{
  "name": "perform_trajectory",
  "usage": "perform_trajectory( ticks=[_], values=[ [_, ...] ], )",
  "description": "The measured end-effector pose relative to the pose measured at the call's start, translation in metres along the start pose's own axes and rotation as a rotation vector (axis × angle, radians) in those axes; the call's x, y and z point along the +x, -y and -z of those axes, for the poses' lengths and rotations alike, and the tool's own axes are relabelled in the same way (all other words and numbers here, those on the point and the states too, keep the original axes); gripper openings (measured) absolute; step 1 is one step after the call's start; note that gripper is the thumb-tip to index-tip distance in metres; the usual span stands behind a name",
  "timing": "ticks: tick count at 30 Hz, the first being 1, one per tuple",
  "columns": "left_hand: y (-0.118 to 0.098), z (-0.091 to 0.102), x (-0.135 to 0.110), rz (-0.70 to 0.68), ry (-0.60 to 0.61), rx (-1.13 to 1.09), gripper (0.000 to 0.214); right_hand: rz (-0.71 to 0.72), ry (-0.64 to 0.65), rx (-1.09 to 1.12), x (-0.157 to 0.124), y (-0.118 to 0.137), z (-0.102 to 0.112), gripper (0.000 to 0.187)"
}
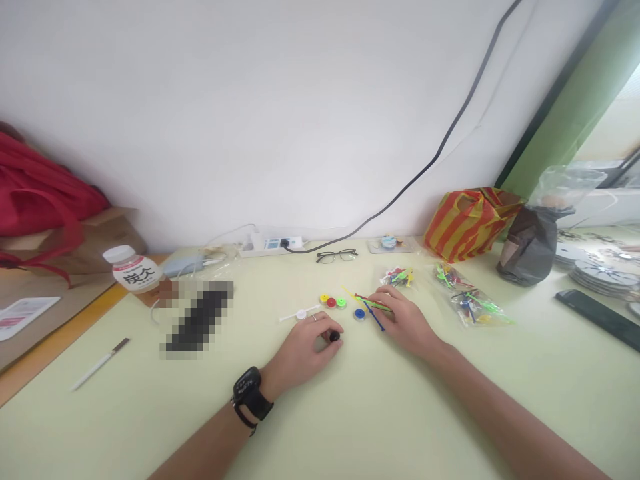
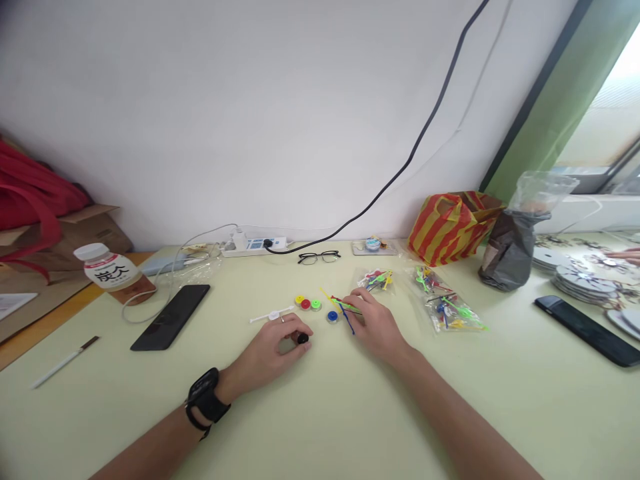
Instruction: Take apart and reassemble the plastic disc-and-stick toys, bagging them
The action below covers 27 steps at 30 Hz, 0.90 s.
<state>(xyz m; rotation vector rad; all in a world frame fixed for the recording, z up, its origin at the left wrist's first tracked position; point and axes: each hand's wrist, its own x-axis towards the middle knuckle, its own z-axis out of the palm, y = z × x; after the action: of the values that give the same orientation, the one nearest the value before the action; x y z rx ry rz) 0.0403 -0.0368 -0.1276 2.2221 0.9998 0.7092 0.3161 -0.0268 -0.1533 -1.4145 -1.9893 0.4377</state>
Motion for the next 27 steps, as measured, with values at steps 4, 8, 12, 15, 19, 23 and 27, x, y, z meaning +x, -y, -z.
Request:
perform_trajectory(
  ticks=[4,8,12,15,19,23,27],
  values=[
    [0.0014,-0.0007,0.0004,-0.001,-0.004,0.001,0.011,0.014,0.016,-0.039,0.0008,-0.0027,0.0005,0.025],
    [0.0025,-0.0019,-0.0001,-0.004,-0.007,-0.007,0.011,0.053,0.013,-0.104,-0.0001,-0.005,-0.001,0.03],
    [0.003,-0.0022,-0.0008,0.0,-0.01,-0.006,0.011,0.065,0.011,-0.151,-0.0007,-0.0057,-0.0027,0.031],
    [0.0037,-0.0023,-0.0009,0.0,-0.008,-0.007,0.011,0.07,0.011,-0.15,-0.0009,-0.0045,-0.0027,0.031],
    [0.0043,-0.0023,-0.0007,0.001,-0.007,-0.01,0.012,0.051,0.016,-0.177,-0.0011,-0.0011,-0.0024,0.029],
    [0.0032,-0.0019,-0.0007,0.007,-0.007,-0.013,0.012,0.009,0.018,-0.232,-0.0018,0.0021,-0.0028,0.029],
    [0.0018,-0.0013,0.0004,0.013,-0.003,-0.005,0.012,-0.046,0.023,-0.284,-0.0027,0.0041,-0.0019,0.028]
  ],
)
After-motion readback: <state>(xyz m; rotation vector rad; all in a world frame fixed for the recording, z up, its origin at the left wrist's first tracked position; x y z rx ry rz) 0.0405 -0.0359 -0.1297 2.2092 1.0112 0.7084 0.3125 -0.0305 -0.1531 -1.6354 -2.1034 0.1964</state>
